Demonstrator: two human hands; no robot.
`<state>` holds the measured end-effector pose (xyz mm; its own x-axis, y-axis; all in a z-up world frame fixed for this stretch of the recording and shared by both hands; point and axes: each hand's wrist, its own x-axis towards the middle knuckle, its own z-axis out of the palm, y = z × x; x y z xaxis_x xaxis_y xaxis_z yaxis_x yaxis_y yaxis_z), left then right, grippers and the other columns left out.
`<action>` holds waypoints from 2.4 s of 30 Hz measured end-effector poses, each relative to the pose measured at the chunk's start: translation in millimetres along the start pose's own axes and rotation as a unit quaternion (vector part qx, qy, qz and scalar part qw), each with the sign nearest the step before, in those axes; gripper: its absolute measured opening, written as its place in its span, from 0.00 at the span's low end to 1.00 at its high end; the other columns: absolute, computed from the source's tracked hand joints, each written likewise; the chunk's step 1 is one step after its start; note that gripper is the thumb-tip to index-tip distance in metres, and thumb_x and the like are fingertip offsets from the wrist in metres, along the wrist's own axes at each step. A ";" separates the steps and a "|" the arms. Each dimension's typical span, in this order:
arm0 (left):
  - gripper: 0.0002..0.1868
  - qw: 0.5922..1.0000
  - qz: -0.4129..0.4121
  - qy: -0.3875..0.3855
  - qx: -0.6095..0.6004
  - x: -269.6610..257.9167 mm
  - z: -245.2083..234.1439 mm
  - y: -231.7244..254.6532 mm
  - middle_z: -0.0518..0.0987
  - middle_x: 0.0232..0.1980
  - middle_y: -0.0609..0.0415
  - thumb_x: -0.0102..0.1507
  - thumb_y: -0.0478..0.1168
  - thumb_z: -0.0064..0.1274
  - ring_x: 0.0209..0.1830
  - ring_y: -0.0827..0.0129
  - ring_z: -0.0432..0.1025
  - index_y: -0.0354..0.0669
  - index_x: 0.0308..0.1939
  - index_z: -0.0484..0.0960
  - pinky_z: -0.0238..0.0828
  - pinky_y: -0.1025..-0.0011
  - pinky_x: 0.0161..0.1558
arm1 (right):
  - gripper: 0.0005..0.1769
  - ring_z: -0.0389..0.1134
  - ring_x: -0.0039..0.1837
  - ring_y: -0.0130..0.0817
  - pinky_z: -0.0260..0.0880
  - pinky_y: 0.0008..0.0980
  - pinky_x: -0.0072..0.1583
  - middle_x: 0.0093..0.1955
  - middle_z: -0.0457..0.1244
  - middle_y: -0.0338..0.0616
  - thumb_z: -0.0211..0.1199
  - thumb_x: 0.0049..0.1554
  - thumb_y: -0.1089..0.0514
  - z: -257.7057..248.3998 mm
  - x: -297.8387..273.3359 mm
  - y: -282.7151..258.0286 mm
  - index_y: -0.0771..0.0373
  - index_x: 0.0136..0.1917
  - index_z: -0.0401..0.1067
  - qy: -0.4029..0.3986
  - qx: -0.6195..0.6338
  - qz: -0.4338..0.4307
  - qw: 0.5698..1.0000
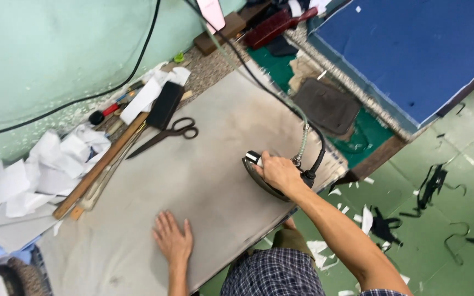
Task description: The person cuts a small white rectangular piece of fabric using large shears on a work table. They then use an electric iron to press the fabric flat. Finally, they unfold a larger white fabric piece and smooth it out on the table.
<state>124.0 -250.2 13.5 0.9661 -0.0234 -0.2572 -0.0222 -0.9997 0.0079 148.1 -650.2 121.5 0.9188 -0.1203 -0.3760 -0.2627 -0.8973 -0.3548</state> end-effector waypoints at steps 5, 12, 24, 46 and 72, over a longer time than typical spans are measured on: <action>0.43 0.993 -0.060 0.053 -0.082 5.7 17.0 18.5 0.40 0.85 0.41 0.70 0.64 0.22 0.85 0.50 0.32 0.38 0.81 0.45 0.23 0.47 0.78 | 0.24 0.69 0.41 0.56 0.70 0.51 0.41 0.42 0.68 0.52 0.45 0.69 0.38 -42.7 18.8 53.1 0.62 0.54 0.61 -0.034 -0.007 -0.012 0.999; 0.44 0.996 -0.059 0.054 -0.043 7.6 28.1 119.0 0.33 0.85 0.46 0.70 0.67 0.11 0.85 0.55 0.28 0.39 0.81 0.36 0.18 0.53 0.79 | 0.25 0.71 0.47 0.49 0.77 0.50 0.50 0.49 0.69 0.55 0.42 0.70 0.38 -154.2 46.0 111.3 0.62 0.59 0.61 -0.098 0.020 0.104 0.990; 0.41 0.989 -0.040 0.141 -0.027 -0.6 22.2 140.0 0.45 0.85 0.50 0.71 0.64 0.23 0.85 0.56 0.39 0.46 0.82 0.46 0.28 0.50 0.79 | 0.42 0.67 0.60 0.74 0.66 0.67 0.57 0.58 0.66 0.74 0.40 0.65 0.24 -122.7 148.2 243.8 0.68 0.61 0.62 0.038 -0.022 0.133 0.990; 0.33 0.984 -0.051 0.047 -0.166 -21.4 -27.9 -2.8 0.54 0.82 0.45 0.73 0.57 0.34 0.83 0.54 0.45 0.49 0.79 0.57 0.30 0.47 0.78 | 0.16 0.63 0.39 0.43 0.64 0.38 0.40 0.46 0.66 0.53 0.59 0.59 0.65 -67.7 -118.6 -188.6 0.72 0.60 0.65 0.266 0.125 -0.680 0.672; 0.38 0.958 -0.166 0.224 -0.061 55.9 -21.2 -273.8 0.54 0.82 0.47 0.70 0.63 0.31 0.83 0.53 0.46 0.46 0.79 0.57 0.35 0.46 0.77 | 0.30 0.39 0.82 0.62 0.39 0.66 0.76 0.79 0.47 0.64 0.55 0.54 0.27 185.1 300.8 -551.8 0.25 0.69 0.70 -0.055 0.048 -0.174 0.982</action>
<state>189.6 22.3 17.4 0.9288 0.3268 0.1748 0.3099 -0.9435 0.1172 514.9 -112.6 45.7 0.9219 0.2383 -0.3055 0.0310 -0.8314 -0.5548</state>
